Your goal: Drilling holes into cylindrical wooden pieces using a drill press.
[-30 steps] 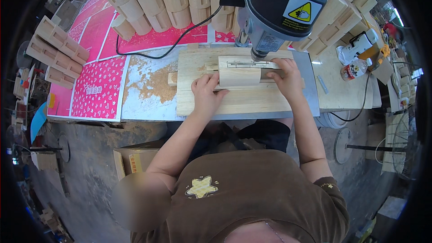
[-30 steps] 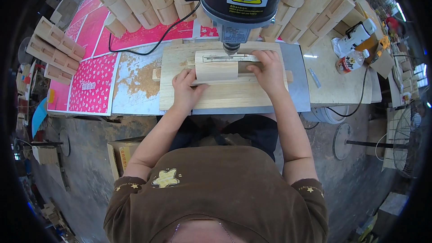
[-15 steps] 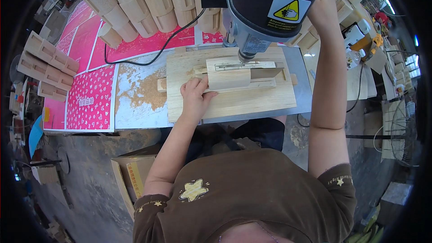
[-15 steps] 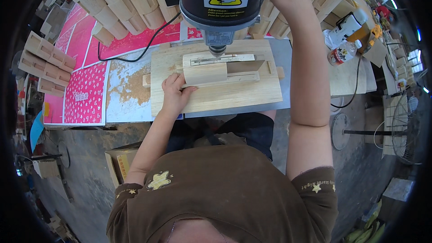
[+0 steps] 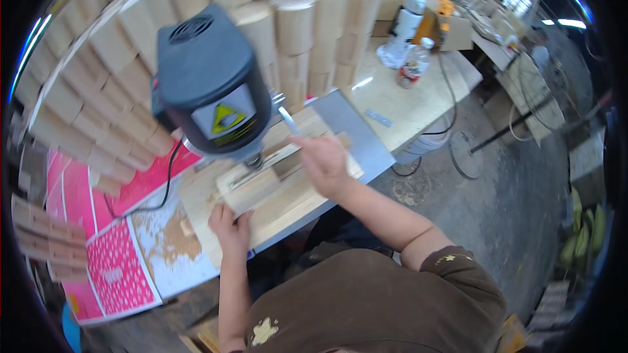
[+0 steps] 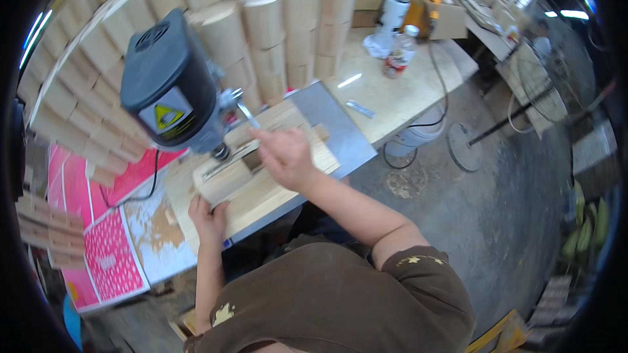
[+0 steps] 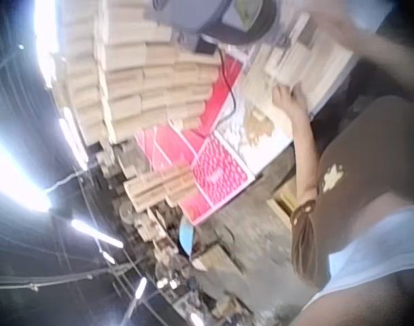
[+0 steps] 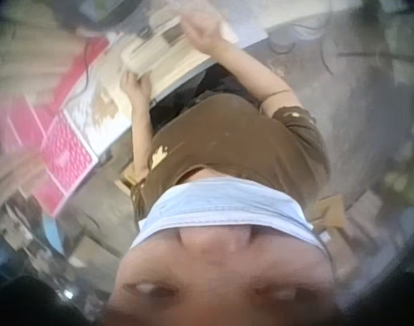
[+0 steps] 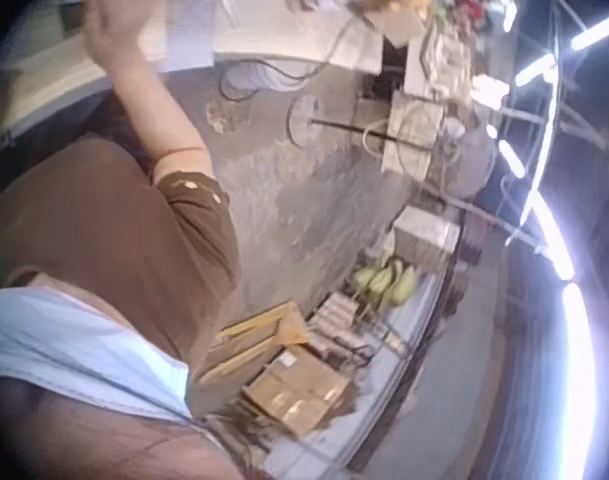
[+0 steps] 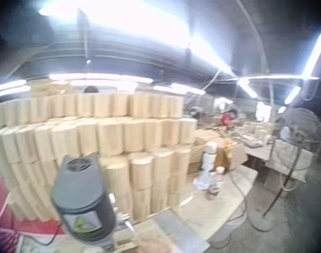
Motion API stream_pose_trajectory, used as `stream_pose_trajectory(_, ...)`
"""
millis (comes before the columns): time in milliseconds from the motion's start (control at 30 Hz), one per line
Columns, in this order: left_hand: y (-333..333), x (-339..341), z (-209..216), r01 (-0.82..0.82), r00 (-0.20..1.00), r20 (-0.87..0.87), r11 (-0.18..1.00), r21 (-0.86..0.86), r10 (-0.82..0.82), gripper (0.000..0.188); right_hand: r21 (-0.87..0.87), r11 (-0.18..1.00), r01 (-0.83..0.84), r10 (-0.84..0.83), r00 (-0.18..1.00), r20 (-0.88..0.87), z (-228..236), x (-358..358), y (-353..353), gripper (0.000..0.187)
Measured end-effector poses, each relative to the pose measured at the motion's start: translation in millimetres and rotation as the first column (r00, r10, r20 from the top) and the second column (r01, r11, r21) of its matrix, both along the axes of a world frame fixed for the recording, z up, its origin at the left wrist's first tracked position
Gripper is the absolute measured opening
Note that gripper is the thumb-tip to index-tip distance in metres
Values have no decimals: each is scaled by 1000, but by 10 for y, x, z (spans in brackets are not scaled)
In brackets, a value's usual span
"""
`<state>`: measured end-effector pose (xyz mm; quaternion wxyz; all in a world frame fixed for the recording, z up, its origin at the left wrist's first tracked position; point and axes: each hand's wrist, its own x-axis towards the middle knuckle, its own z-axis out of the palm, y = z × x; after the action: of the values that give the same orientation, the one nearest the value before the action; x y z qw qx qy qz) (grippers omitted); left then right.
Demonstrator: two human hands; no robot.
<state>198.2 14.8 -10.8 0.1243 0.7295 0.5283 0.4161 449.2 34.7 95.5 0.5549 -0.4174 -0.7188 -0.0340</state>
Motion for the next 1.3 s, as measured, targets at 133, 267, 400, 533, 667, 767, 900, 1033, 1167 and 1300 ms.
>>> stream_pose_trajectory(133, 25, 33, -5, 1, 998, -69, 998, -64, -5, 41, 53, 998, -27, 29, 999, -25, -119, 54, 93, 28)
stream_pose_trajectory(267, 21, 75, 88, 4, 997, -74, 998, -70, -9, 38, 163, 984, -67, 62, 997, 36, 240, 115, 7, 12)
stream_pose_trajectory(400, 9, 87, 122, 20, 999, -48, 992, -125, -26, 37, 13, 995, 96, -97, 991, 97, 1237, 42, 221, 17)
stream_pose_trajectory(533, 167, 399, 48, 119, 991, -48, 992, -41, -121, 36, -275, 929, 247, -229, 969, 95, 1540, 35, 1053, 28)
stream_pose_trajectory(667, 143, 385, 16, 101, 995, -2, 995, 7, -101, 40, -217, 956, 196, -186, 980, 64, 1516, -86, 934, 30)
stream_pose_trajectory(767, 172, 343, -60, 61, 998, -32, 994, 85, -58, 45, -149, 981, 127, -111, 987, 114, 1466, 3, 450, 23)
stream_pose_trajectory(900, 177, 430, 62, 31, 998, -55, 999, 42, -28, 48, -198, 980, 18, -12, 999, 36, 1009, 96, -63, 16)
stream_pose_trajectory(1033, 162, 435, 67, 36, 997, -72, 999, 32, -34, 50, -85, 995, -48, 45, 999, -29, 338, 96, -69, 5)
stream_pose_trajectory(1167, 183, 424, -13, 65, 996, -59, 996, 54, -62, 47, 92, 995, -35, 34, 999, 15, -143, 76, 106, 11)
stream_pose_trajectory(1300, 184, 371, -105, 85, 996, -25, 992, 92, -83, 42, 174, 983, -58, 54, 998, 29, -199, 100, 152, 14)
